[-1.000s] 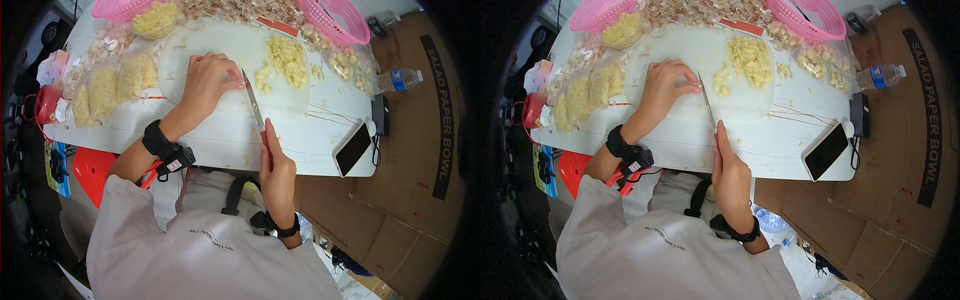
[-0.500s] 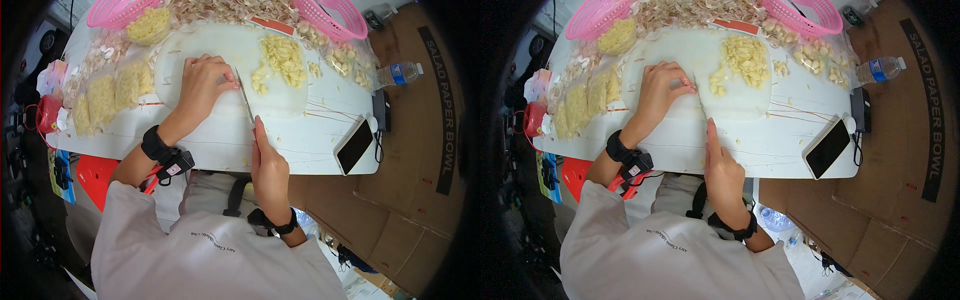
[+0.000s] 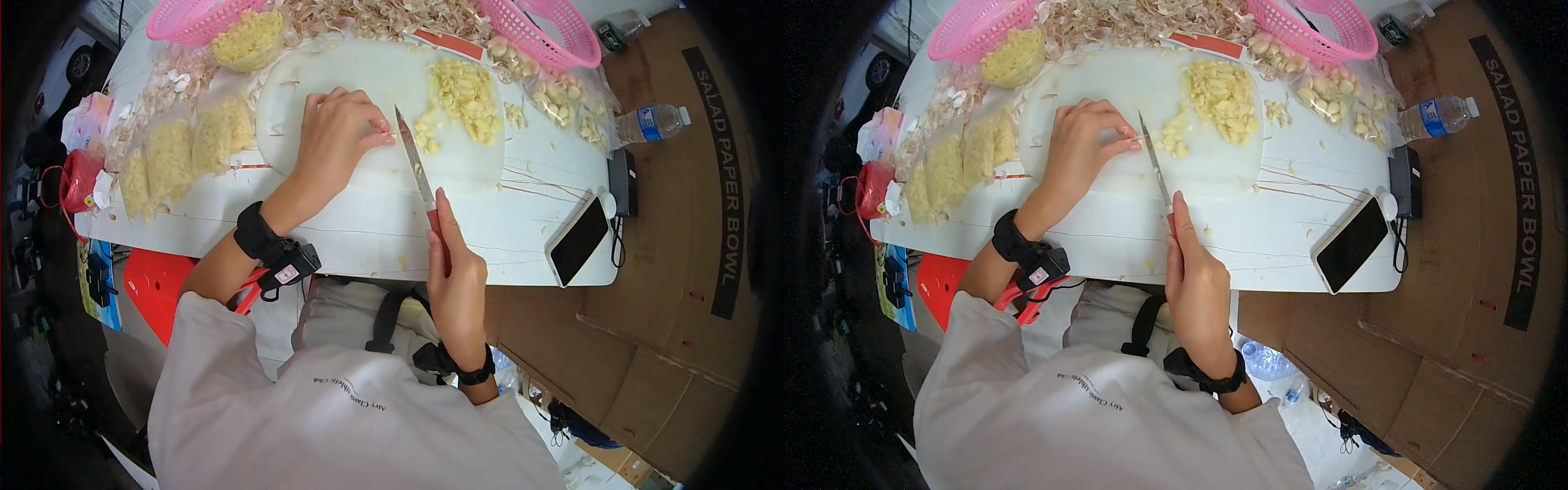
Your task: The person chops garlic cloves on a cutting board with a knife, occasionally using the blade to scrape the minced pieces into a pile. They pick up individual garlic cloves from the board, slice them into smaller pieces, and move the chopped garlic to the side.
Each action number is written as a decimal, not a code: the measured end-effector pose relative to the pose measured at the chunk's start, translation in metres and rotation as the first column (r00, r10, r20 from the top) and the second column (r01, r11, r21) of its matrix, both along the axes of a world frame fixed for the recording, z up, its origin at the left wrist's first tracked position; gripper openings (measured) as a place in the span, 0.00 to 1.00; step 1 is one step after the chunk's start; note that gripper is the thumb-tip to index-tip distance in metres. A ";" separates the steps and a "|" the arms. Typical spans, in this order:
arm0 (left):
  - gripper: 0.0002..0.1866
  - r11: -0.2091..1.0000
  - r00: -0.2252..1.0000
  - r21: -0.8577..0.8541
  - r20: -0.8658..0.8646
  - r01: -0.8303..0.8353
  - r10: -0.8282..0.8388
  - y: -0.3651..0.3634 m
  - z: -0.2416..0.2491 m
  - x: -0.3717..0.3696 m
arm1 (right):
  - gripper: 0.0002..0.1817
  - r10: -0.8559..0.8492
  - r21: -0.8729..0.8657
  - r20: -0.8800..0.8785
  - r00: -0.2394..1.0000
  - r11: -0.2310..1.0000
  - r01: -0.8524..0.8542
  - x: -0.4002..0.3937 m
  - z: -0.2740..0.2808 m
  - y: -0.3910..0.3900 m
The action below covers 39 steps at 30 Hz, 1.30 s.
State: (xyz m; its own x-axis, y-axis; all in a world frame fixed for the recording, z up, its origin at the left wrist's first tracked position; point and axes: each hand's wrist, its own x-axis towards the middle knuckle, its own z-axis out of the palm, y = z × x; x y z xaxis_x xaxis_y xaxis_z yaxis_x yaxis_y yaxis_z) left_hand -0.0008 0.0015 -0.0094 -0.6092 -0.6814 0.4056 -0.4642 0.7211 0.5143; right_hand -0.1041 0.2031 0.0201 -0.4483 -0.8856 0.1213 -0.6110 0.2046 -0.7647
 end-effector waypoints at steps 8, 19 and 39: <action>0.08 1.000 1.000 0.017 0.017 -0.014 0.013 0.001 0.002 0.000 | 0.30 0.026 0.021 -0.056 0.998 0.999 -0.025 0.003 -0.007 0.000; 0.05 0.999 1.000 0.031 -0.026 0.012 -0.011 0.001 0.001 0.000 | 0.30 -0.052 0.133 -0.187 0.981 0.988 0.078 0.027 -0.010 -0.002; 0.02 1.000 0.999 0.021 -0.036 0.001 0.000 0.001 0.000 0.001 | 0.27 0.034 0.036 0.050 0.998 0.999 -0.036 -0.005 -0.003 -0.001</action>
